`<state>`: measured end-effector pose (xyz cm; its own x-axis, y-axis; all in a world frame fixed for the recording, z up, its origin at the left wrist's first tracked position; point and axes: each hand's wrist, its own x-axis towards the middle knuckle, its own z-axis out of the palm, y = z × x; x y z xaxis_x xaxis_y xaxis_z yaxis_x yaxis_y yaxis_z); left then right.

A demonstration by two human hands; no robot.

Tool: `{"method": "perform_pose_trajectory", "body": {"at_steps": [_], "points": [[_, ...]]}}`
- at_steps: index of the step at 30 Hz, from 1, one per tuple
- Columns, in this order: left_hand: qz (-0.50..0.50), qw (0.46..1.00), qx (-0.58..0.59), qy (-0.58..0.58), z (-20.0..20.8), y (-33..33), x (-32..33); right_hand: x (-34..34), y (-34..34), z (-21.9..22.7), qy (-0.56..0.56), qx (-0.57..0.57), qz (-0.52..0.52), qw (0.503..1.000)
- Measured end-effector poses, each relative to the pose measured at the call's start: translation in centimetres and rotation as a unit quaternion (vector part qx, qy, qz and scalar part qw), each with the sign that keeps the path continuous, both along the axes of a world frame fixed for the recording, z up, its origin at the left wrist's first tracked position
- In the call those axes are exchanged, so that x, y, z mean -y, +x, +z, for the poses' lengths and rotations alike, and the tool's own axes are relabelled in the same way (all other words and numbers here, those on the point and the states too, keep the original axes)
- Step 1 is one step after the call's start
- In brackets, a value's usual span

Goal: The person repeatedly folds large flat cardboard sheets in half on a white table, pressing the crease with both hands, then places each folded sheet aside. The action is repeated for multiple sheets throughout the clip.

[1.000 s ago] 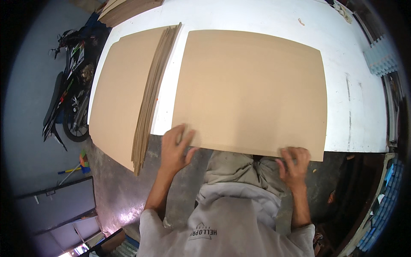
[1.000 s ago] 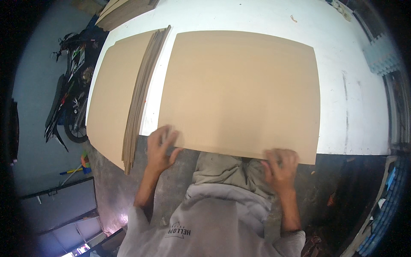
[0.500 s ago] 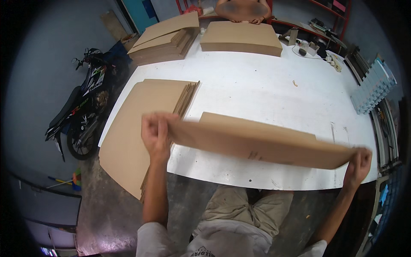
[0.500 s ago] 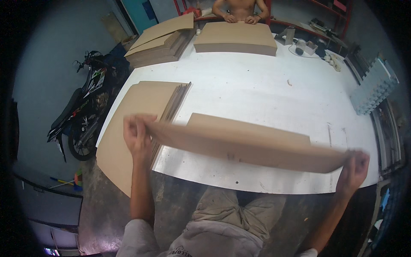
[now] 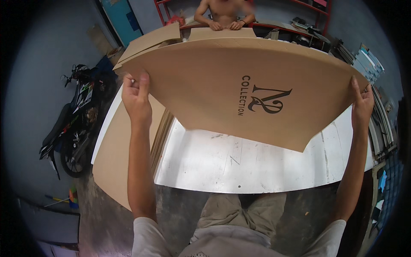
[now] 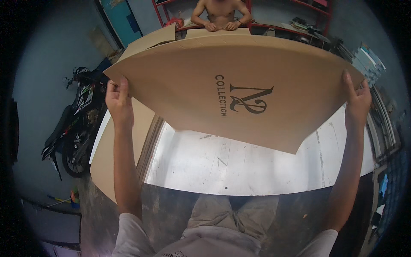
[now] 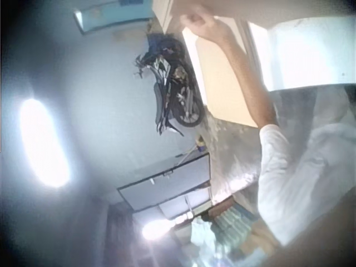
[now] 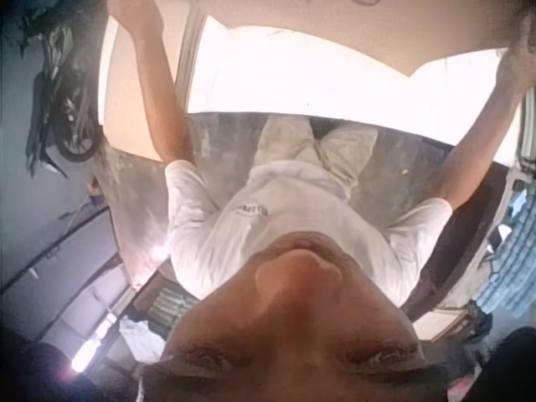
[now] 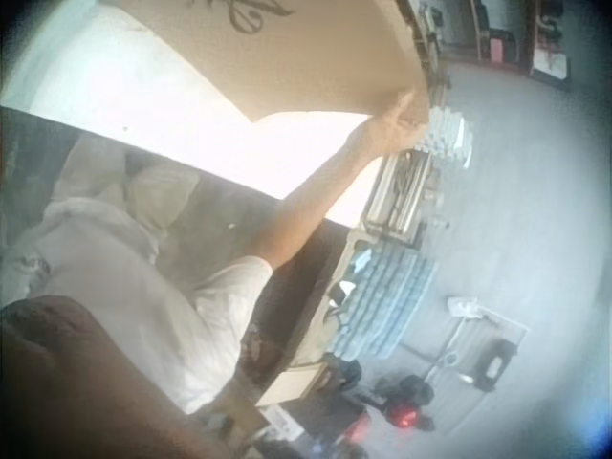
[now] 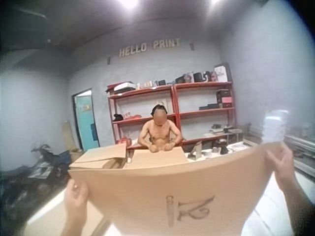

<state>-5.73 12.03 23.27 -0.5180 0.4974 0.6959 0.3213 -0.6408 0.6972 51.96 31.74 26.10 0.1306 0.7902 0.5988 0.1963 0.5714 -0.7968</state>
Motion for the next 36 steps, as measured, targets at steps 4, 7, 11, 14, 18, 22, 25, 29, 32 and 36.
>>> {"method": "perform_pose_trajectory", "body": {"at_steps": [4, 7, 11, 14, 18, 22, 25, 29, 32, 36], "points": [[-0.03, 0.996, -0.039, -0.076, -3.8, -0.6, -1.5, -1.5, 2.0, -3.6, -0.021, -0.053, 0.084, 0.995], [-0.033, 0.994, -0.044, -0.091, -4.7, -0.2, -2.5, -1.6, 2.8, -4.9, -0.055, -0.07, 0.137, 0.987], [-0.027, 0.997, -0.018, -0.076, -3.2, 1.0, -4.7, -2.1, 1.3, -4.9, -0.002, -0.066, 0.066, 0.996], [-0.017, 1.0, -0.002, -0.021, -0.6, 1.5, -6.5, -3.5, 0.4, -3.1, 0.079, -0.039, -0.03, 0.996], [0.094, 0.994, -0.036, 0.05, 1.3, 0.4, -5.1, -2.4, 4.4, -1.0, 0.245, 0.043, -0.095, 0.964], [0.055, 0.97, -0.206, 0.114, -3.5, -1.1, 4.6, 6.9, 10.8, -5.6, 0.187, 0.079, -0.054, 0.978], [0.016, 0.945, -0.317, -0.083, -11.7, 0.3, 12.6, 14.8, 10.9, -13.2, 0.148, 0.267, 0.059, 0.95], [0.032, 0.862, -0.415, -0.29, -20.8, 3.4, 17.3, 21.0, 5.5, -24.6, 0.011, 0.414, 0.046, 0.909], [0.021, 0.838, -0.42, -0.348, -23.2, 3.7, 18.7, 21.8, 4.7, -27.9, 0.008, 0.439, 0.018, 0.898], [-0.033, 0.743, -0.504, -0.439, -23.6, 2.3, 20.4, 21.0, 6.8, -28.8, 0.029, 0.467, 0.048, 0.883]]}}
